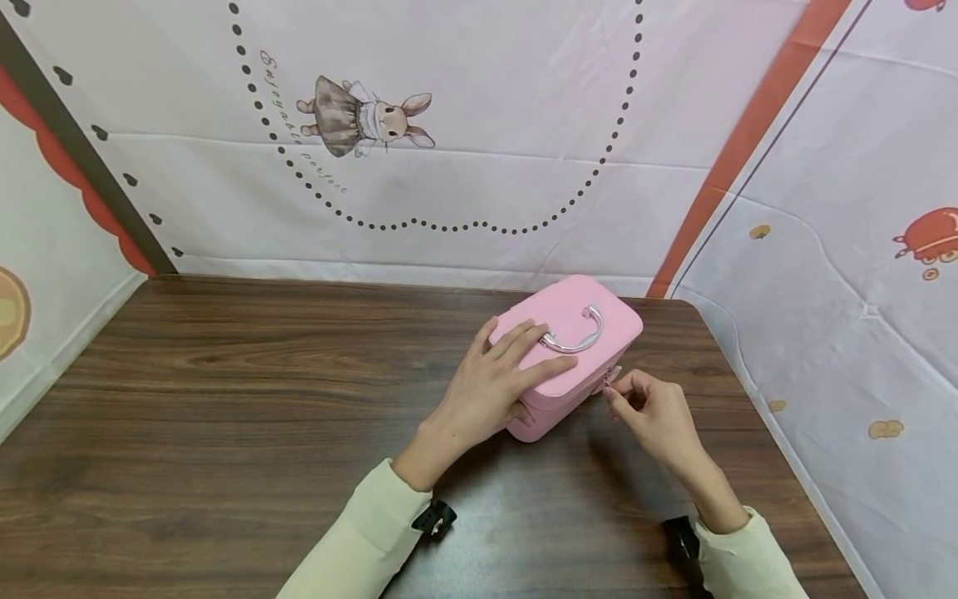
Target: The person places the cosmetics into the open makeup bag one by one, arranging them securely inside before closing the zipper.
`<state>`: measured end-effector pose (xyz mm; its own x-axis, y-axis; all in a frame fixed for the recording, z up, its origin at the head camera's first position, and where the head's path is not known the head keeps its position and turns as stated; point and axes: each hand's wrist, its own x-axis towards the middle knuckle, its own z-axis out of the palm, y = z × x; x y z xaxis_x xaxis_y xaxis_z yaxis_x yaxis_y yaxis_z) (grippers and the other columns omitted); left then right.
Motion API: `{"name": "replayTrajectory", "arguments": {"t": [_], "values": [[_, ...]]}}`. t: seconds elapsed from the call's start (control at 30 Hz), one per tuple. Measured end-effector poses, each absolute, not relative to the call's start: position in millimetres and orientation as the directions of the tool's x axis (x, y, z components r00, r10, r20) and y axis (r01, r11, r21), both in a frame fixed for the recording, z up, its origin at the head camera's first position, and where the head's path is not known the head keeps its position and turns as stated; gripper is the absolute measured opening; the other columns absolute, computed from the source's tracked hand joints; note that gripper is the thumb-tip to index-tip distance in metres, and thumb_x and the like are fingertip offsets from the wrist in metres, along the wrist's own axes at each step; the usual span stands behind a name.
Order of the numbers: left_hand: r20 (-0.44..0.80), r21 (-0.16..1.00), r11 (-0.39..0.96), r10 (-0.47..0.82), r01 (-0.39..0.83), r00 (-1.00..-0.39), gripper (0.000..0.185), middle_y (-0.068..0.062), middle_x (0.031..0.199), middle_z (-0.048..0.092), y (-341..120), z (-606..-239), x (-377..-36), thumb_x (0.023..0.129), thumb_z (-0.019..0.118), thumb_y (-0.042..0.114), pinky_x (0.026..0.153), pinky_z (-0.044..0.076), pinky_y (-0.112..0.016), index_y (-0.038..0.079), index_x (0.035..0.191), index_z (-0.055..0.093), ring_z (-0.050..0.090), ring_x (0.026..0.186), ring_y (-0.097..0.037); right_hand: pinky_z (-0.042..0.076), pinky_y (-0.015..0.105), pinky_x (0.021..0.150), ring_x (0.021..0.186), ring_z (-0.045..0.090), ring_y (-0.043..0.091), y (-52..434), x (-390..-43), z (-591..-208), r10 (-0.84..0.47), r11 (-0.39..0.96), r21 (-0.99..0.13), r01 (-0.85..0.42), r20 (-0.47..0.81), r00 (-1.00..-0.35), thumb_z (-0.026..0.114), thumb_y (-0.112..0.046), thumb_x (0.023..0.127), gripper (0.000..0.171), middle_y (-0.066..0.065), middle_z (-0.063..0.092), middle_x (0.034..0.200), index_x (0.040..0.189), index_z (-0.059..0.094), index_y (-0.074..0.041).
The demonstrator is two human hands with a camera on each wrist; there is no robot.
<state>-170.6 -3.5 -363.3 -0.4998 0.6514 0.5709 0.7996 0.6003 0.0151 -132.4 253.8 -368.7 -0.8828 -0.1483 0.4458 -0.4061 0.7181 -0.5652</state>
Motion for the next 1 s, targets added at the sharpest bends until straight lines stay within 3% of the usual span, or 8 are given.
{"name": "replayTrajectory", "arguments": {"t": [1.0], "values": [[0.570, 0.023, 0.599, 0.650, 0.801, -0.502, 0.096, -0.008, 0.146, 0.038, -2.9, -363.5, -170.5, 0.056, 0.091, 0.018, 0.111, 0.012, -0.054, 0.038, 0.139, 0.046, 0.028, 0.138, -0.018, 0.034, 0.021, 0.041, 0.048, 0.044, 0.005, 251.8, -130.0, -368.4, -0.193, 0.685, -0.587, -0.431, 0.425, -0.884, 0.069, -0.001, 0.083, 0.024, -0.012, 0.051, 0.057, 0.070, 0.057, -0.017]]}}
